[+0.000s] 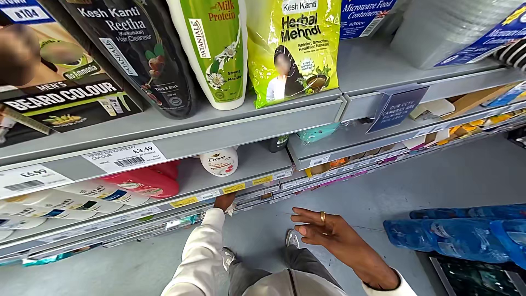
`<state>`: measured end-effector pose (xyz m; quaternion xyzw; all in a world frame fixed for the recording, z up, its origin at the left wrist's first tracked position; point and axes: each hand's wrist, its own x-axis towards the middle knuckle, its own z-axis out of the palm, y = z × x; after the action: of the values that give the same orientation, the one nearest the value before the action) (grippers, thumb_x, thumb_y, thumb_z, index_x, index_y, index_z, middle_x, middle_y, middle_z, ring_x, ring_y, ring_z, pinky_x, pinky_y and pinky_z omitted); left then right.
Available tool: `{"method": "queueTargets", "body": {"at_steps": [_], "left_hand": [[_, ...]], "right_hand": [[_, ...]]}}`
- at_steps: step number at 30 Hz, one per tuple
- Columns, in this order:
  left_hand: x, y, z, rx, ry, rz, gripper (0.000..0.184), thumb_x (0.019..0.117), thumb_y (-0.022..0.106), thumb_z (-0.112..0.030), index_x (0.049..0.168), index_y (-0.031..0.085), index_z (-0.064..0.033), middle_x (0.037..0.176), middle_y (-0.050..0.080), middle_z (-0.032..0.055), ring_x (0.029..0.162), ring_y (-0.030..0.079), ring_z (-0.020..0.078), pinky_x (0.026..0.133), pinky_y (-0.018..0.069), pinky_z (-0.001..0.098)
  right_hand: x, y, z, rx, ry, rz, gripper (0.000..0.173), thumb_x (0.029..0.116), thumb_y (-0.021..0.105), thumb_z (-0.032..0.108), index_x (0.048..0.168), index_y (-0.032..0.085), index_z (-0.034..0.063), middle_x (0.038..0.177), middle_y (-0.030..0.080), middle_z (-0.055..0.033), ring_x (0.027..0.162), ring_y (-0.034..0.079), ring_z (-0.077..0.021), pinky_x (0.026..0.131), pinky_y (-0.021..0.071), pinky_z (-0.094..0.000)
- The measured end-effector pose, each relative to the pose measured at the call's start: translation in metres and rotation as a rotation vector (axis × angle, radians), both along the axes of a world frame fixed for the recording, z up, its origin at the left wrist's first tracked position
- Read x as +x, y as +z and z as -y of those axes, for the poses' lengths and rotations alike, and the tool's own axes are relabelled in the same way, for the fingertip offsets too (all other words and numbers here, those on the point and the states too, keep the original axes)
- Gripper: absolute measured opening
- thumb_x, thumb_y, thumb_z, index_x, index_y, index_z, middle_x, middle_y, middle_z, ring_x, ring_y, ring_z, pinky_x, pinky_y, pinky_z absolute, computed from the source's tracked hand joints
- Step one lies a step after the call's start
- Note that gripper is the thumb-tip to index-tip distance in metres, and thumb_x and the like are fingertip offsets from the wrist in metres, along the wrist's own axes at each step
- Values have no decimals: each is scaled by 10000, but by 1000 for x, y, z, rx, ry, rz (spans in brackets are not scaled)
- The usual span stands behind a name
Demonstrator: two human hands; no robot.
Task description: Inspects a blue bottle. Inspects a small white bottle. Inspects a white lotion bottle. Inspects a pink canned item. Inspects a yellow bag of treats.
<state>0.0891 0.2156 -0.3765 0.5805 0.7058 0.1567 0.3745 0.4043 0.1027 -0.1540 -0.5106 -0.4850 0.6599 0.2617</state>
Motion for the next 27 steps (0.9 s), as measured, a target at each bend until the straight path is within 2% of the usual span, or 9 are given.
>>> {"method": "queueTargets", "body": {"at_steps": [6,8,10,11,14,16,19,23,27], "left_hand": [[9,-6,13,151,86,75,433,979,668,-137,1343,598,86,1419,551,292,1414,459,379,1218,305,479],[18,-3,32,172,263,236,569,917,725,-77,1394,501,139,1445,503,324,1398,469,392,1194,363,477],[29,25,59,64,436,412,755,885,756,-54,1496,346,113,1488,448,324,1354,509,396,1120,450,490],[35,45,72,17,471,495,749,886,760,-56,1496,351,91,1444,494,312,1264,584,385,1039,516,489],[46,99,111,35,417,654,434,928,714,-66,1318,567,54,1233,666,192,1029,715,272,851,626,432],[52,131,129,224,445,705,307,936,697,-52,1222,639,43,1141,713,144,950,741,246,756,660,412],[55,166,150,551,473,799,258,959,642,-43,1190,629,72,1052,731,153,861,750,253,642,656,376],[47,196,165,702,401,896,251,1021,625,-187,1184,648,2,1026,736,125,819,745,222,621,644,336],[42,209,176,725,364,946,245,1027,619,-228,1181,676,-46,972,742,98,773,743,200,633,644,321]], "right_hand": [[-4,0,-6,9,37,-7,474,970,709,202,1414,607,70,1335,677,-68,1151,696,-229,946,615,-385],[-5,-2,-8,11,33,-27,458,971,706,184,1399,613,50,1332,677,-77,1151,696,-232,946,616,-384],[-7,-4,-10,28,14,-29,441,969,708,180,1379,625,38,1318,684,-80,1140,701,-222,942,616,-372],[-9,-6,-11,53,-8,-22,422,969,707,174,1360,638,33,1301,692,-82,1127,706,-218,933,619,-369],[-14,-14,-11,114,-111,-18,319,981,686,135,1278,689,20,1217,727,-93,1072,726,-231,890,638,-384],[-19,-17,-15,120,-158,-54,269,992,667,122,1233,708,7,1173,738,-116,1046,733,-250,873,644,-395],[-28,-13,-19,160,-183,-106,231,1007,643,115,1186,725,-6,1131,750,-124,1009,744,-255,845,651,-384],[-40,-3,-26,250,-216,-170,217,1009,640,117,1139,737,-27,1049,764,-129,925,760,-241,797,660,-360],[-54,-2,-29,245,-175,-171,200,1003,651,122,1110,744,-19,1030,765,-118,907,760,-228,799,657,-351]]}}
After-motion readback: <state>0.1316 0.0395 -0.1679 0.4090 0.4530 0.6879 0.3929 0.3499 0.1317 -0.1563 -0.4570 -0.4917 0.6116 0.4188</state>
